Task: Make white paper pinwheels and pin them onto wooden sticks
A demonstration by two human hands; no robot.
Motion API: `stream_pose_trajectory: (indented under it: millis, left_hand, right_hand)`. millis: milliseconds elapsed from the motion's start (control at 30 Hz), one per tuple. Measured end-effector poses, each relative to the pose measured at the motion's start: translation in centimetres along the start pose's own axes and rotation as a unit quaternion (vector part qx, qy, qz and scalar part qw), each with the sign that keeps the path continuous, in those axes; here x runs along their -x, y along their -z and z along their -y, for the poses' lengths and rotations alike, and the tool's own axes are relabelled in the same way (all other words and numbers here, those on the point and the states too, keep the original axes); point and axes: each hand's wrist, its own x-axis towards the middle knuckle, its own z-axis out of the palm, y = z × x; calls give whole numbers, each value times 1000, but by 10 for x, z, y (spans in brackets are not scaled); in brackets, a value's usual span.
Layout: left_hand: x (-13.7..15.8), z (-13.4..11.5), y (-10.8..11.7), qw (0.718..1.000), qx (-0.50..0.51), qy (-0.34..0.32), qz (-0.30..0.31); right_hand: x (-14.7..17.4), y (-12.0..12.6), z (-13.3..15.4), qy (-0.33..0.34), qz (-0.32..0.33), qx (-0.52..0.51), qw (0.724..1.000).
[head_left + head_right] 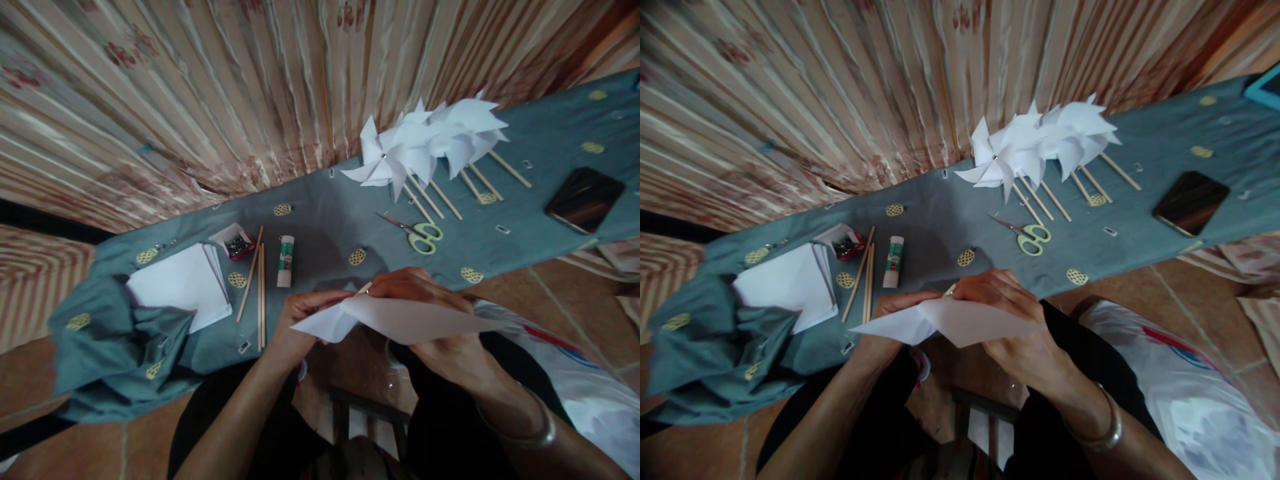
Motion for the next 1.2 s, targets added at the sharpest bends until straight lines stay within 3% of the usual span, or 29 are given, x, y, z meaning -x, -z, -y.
stream_pose_trajectory:
  millis: [500, 1200]
  left_hand:
    - [1, -9, 0, 999, 2, -51, 10]
    - [3, -19, -3, 999, 26, -47, 8]
  right_hand:
    - [-1, 3, 3, -18, 24, 11, 999]
    - [-3, 3, 5, -15, 28, 5, 1000]
